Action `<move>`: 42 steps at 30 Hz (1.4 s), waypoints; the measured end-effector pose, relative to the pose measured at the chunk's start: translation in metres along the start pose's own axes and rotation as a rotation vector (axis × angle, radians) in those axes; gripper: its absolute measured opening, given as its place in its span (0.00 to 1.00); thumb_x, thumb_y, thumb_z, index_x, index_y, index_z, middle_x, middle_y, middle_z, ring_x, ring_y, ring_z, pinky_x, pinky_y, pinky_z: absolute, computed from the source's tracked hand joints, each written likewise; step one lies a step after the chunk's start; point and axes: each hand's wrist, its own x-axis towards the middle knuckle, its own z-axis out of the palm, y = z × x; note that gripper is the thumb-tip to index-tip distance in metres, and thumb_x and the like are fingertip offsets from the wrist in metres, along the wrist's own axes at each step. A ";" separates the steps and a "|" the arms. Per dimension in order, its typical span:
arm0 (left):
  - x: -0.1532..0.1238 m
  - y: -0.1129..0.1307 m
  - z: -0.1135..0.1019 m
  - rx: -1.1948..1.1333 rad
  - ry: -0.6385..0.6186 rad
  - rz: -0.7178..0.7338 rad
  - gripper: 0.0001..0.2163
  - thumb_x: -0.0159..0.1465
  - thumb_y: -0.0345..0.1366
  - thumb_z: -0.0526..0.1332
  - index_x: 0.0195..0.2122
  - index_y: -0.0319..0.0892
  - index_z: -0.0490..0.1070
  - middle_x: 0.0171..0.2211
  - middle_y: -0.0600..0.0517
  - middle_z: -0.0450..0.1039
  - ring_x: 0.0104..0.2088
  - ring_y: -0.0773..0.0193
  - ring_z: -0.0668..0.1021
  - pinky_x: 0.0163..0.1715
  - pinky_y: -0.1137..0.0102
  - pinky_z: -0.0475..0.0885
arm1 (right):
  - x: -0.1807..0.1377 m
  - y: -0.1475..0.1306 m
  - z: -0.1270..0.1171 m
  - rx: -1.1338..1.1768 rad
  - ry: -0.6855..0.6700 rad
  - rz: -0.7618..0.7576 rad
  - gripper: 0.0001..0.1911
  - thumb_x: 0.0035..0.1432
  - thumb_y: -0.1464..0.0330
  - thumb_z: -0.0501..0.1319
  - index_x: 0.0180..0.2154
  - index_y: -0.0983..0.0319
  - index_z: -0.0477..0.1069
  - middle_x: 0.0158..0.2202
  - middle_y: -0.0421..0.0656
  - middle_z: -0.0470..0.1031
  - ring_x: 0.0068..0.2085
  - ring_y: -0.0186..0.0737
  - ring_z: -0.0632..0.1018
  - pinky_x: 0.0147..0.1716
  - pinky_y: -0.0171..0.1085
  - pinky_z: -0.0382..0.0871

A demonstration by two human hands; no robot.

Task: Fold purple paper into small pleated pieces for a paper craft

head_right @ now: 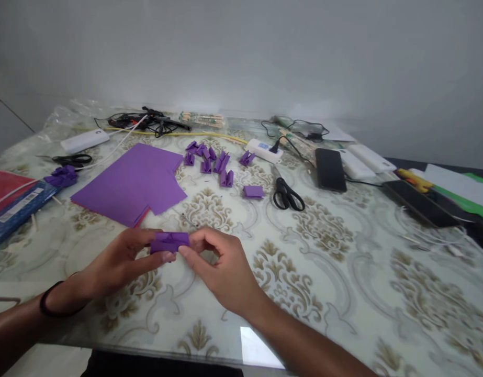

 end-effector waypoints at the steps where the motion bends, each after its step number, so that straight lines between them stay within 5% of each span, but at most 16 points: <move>1: 0.000 0.001 0.000 0.002 -0.019 -0.011 0.10 0.71 0.40 0.66 0.33 0.41 0.79 0.31 0.53 0.80 0.33 0.61 0.78 0.34 0.70 0.72 | 0.000 0.000 0.000 0.009 -0.002 -0.009 0.08 0.66 0.66 0.68 0.33 0.58 0.74 0.30 0.37 0.73 0.32 0.37 0.74 0.35 0.36 0.67; 7: -0.001 0.003 0.001 0.004 -0.017 -0.066 0.12 0.71 0.42 0.66 0.33 0.41 0.80 0.28 0.54 0.78 0.30 0.65 0.75 0.30 0.73 0.68 | 0.001 -0.003 0.000 -0.029 -0.050 -0.038 0.08 0.66 0.67 0.68 0.32 0.58 0.76 0.29 0.37 0.74 0.31 0.37 0.74 0.33 0.36 0.66; 14: -0.004 -0.004 0.000 -0.168 -0.019 -0.149 0.13 0.71 0.45 0.67 0.38 0.41 0.84 0.35 0.49 0.85 0.36 0.59 0.82 0.37 0.68 0.75 | 0.001 -0.007 -0.002 -0.003 -0.086 -0.079 0.07 0.69 0.69 0.65 0.37 0.57 0.80 0.31 0.37 0.79 0.32 0.36 0.76 0.34 0.35 0.68; 33: -0.001 0.006 0.004 -0.100 -0.013 -0.037 0.08 0.70 0.36 0.67 0.32 0.42 0.79 0.27 0.57 0.76 0.28 0.69 0.72 0.30 0.74 0.66 | 0.001 -0.007 -0.002 -0.029 -0.109 -0.116 0.09 0.67 0.69 0.64 0.31 0.59 0.74 0.30 0.38 0.75 0.32 0.38 0.75 0.34 0.39 0.67; 42: -0.006 0.001 0.007 0.072 0.110 0.078 0.08 0.69 0.33 0.68 0.31 0.43 0.78 0.25 0.58 0.73 0.26 0.69 0.71 0.29 0.74 0.64 | 0.001 -0.008 0.002 -0.098 -0.076 -0.128 0.09 0.67 0.68 0.66 0.32 0.59 0.73 0.30 0.38 0.76 0.32 0.37 0.76 0.35 0.38 0.68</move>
